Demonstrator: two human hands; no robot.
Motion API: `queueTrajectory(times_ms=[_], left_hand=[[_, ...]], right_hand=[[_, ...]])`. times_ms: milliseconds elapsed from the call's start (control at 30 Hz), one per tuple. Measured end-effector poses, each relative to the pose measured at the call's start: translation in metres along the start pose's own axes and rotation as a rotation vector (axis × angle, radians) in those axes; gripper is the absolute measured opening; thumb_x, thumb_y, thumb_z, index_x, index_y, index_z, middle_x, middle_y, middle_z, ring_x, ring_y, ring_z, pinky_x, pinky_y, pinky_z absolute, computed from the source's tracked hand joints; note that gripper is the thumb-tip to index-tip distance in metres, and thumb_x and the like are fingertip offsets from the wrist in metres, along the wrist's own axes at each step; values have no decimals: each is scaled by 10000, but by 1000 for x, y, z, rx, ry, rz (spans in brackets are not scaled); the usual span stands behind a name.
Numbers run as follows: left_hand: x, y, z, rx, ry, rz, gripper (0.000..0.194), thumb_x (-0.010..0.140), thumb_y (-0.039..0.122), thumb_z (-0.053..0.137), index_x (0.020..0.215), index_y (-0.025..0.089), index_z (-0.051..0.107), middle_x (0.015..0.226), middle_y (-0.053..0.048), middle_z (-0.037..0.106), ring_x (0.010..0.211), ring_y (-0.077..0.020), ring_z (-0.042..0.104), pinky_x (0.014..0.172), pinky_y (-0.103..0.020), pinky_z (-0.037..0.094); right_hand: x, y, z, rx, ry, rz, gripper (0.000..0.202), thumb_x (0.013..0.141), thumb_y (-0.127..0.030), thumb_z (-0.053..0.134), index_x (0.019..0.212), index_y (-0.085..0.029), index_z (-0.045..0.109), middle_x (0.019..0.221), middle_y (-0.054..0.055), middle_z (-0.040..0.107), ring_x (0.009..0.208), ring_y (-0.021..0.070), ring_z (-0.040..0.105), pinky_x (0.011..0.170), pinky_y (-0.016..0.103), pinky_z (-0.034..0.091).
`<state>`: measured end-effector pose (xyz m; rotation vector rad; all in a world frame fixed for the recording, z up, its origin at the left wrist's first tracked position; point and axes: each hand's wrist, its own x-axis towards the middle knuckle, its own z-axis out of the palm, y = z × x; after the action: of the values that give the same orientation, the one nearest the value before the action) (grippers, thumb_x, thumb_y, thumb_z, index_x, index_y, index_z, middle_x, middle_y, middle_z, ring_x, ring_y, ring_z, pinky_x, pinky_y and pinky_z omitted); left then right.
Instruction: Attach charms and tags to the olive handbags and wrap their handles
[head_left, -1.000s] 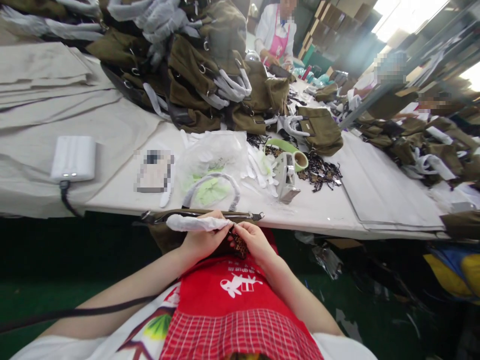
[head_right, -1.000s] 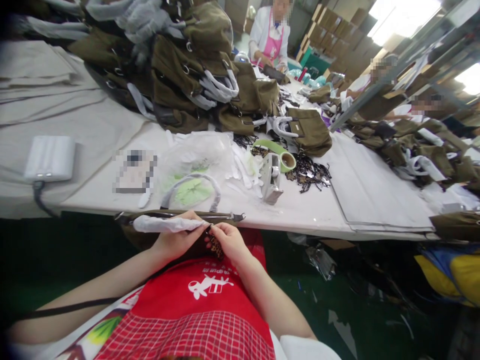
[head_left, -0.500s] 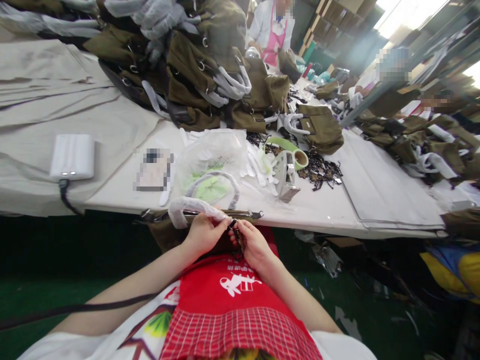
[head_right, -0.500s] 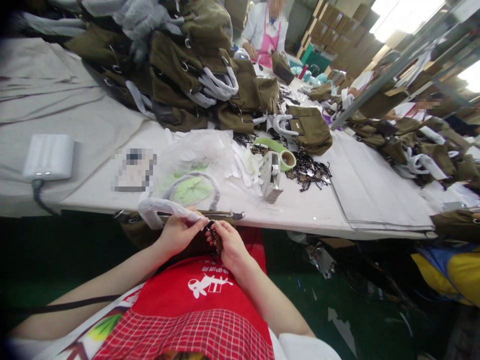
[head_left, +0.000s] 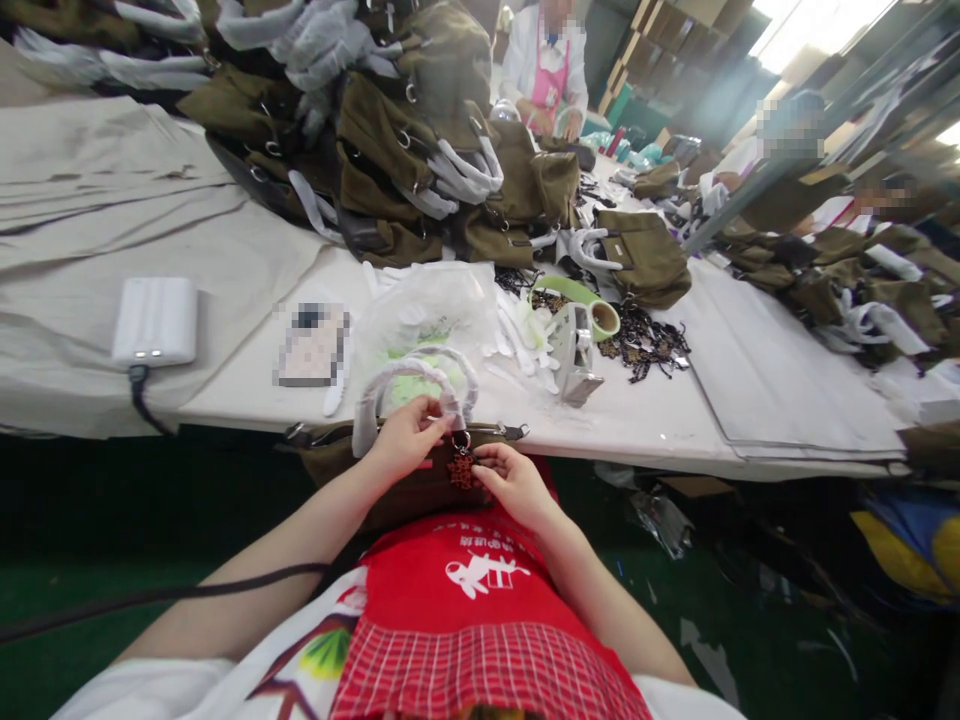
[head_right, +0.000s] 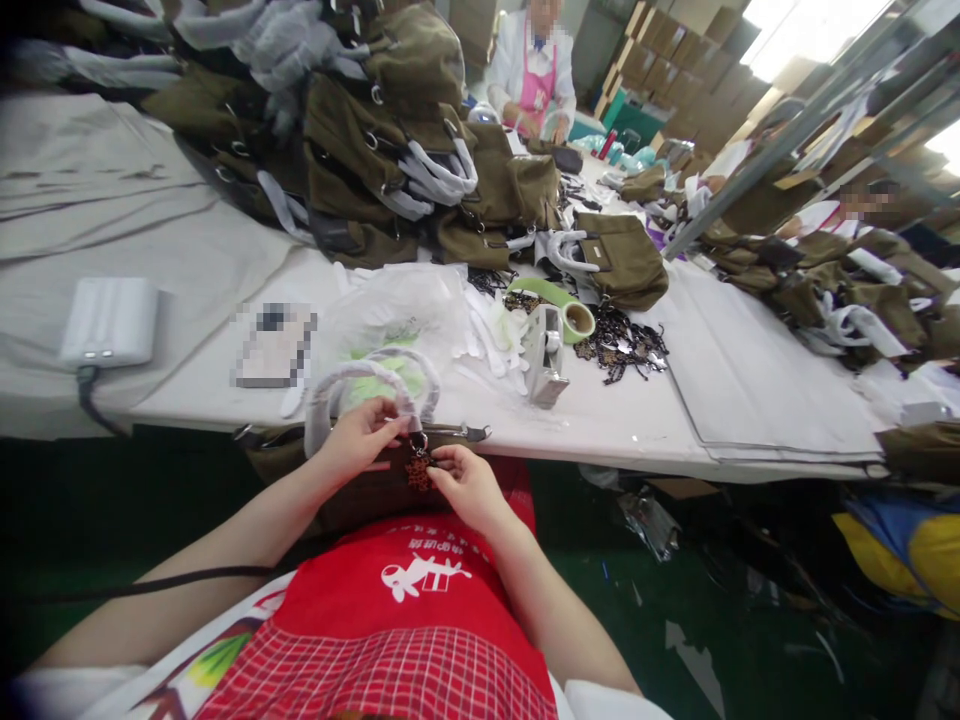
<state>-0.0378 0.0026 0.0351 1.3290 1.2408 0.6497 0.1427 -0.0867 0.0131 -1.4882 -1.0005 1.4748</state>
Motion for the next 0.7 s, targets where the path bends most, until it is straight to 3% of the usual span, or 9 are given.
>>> queueTrajectory(times_ms=[133, 267, 433, 600, 700], left_hand=[[-6, 3, -16, 146, 18, 105, 280, 837, 463, 554, 915, 197, 596, 821, -39, 735, 700, -189, 708, 622, -289, 563], [-21, 3, -27, 414, -195, 71, 275, 873, 410, 484, 823, 204, 659, 701, -24, 727, 527, -168, 649, 544, -271, 500], [-33, 1, -15, 530, -203, 137, 239, 842, 241, 487, 911, 221, 715, 827, -50, 763, 602, -180, 657, 633, -288, 494], [-38, -4, 1, 457, -349, 128, 240, 863, 259, 470, 881, 223, 707, 778, -27, 745, 599, -178, 659, 619, -273, 494], [-39, -6, 3, 495, -332, 117, 234, 868, 281, 476, 852, 219, 701, 774, -33, 746, 611, -186, 671, 615, -275, 491]], right_hand=[[-5, 1, -7, -209, -6, -30, 247, 785, -299, 693, 1013, -208, 680, 855, 36, 723, 746, 176, 659, 716, 317, 510], [-8, 0, -7, -395, 30, -110, 150, 809, -321, 687, 931, -244, 728, 835, 34, 727, 692, 182, 630, 684, 322, 476], [-4, 3, -1, -466, 96, -192, 66, 790, -309, 708, 810, -247, 723, 757, 25, 703, 640, 177, 591, 644, 309, 430], [-2, 9, 1, -405, 60, -126, 137, 803, -359, 691, 841, -229, 676, 735, 17, 695, 630, 173, 608, 615, 294, 432], [-2, 12, 0, -381, 51, -110, 148, 801, -361, 679, 793, -218, 642, 715, 3, 678, 630, 166, 593, 609, 285, 427]])
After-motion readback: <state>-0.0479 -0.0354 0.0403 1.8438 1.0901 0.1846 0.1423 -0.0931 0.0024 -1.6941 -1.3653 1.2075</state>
